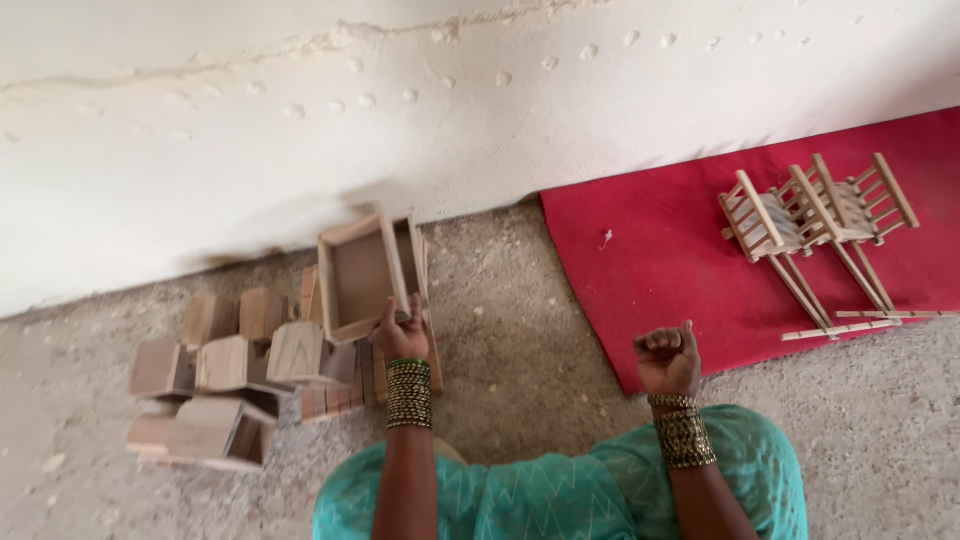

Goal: The person sits on the floor and assembles small wooden toy items. They pick up wooden panels and boxes, fit pieces together, attach a ladder-like side and handle to a small cart frame, and place finished boxes on a red mat beside them.

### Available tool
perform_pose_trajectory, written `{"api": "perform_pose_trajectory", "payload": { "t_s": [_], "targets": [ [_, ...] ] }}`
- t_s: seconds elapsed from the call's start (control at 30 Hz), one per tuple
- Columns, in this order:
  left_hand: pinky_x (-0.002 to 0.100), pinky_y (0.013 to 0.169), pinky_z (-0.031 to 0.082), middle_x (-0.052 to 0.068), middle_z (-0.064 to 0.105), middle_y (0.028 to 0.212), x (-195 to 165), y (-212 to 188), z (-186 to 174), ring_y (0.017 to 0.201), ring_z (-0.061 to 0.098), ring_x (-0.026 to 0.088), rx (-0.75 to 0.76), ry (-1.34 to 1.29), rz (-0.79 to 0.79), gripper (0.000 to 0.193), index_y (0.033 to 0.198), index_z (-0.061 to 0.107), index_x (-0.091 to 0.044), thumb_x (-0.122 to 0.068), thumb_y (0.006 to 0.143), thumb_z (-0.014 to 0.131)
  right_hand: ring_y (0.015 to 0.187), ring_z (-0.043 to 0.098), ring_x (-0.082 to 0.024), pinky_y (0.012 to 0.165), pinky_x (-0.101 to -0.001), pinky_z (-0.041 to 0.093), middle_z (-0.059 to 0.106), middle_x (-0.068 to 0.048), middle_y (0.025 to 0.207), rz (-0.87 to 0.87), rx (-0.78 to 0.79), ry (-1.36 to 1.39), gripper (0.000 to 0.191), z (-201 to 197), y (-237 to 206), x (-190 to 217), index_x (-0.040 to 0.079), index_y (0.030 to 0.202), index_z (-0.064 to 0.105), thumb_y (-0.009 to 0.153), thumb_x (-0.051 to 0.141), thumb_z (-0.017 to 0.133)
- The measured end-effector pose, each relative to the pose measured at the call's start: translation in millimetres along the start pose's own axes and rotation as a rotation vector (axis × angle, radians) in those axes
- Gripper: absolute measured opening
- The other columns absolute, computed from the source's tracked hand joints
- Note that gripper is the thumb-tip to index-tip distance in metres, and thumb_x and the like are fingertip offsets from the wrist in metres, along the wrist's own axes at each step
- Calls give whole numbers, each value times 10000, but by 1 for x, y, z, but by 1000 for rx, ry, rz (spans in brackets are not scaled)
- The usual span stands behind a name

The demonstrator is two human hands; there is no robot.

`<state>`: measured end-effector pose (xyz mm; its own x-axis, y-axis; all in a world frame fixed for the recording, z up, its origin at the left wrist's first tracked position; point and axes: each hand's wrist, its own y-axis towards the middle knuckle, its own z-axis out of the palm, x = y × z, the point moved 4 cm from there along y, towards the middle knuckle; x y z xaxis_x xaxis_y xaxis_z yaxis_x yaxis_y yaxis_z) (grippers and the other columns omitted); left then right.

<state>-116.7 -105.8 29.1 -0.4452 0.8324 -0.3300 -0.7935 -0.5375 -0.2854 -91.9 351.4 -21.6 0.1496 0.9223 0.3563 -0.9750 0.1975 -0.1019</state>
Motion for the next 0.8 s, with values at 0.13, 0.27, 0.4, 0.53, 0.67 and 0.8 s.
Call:
{"api": "perform_pose_trajectory", "payload": {
  "t_s": [0.13,0.27,0.4,0.53,0.67,0.8],
  "targets": [
    [563,1008,544,-27,475,676,3,21,3,607,507,112,16,66,-4,155,932,604,-77,-71,924,759,677,506,-175,812,-421,489,508,-12,670,-16,-27,-33,497,-12,2,3,158,697,474,1142,374,526],
    [505,1039,549,8,567,1021,11,22,3,848,650,169,-4,192,31,526,1286,412,-91,-134,940,807,675,500,-176,799,-425,484,498,-12,665,-18,-42,-62,484,-18,4,0,159,696,475,1126,372,539],
    [411,899,583,85,546,1283,13,14,-2,962,700,244,-296,679,63,955,1498,116,-177,-291,857,815,678,490,-176,792,-417,481,475,-10,661,9,-26,-78,493,-13,0,-4,149,697,463,1132,371,526],
    [372,676,573,163,599,1059,-2,16,0,770,642,236,-288,1225,463,861,1382,288,-17,-412,863,849,627,468,-172,726,-408,470,459,-7,637,14,-64,-125,482,-3,3,5,163,690,461,1114,385,521],
    [361,461,515,96,627,678,1,35,-27,486,565,159,-294,1109,49,643,1045,533,9,-551,867,793,538,405,-168,581,-390,408,427,-14,591,-73,-25,-336,433,13,34,51,152,733,520,1093,392,536],
    [339,444,344,61,535,614,-13,37,-48,503,478,129,-216,1218,-155,725,784,481,-41,-716,954,685,571,408,-170,583,-439,407,484,4,633,-378,-245,-925,323,15,70,127,69,914,738,1092,307,611]
  ]
}}
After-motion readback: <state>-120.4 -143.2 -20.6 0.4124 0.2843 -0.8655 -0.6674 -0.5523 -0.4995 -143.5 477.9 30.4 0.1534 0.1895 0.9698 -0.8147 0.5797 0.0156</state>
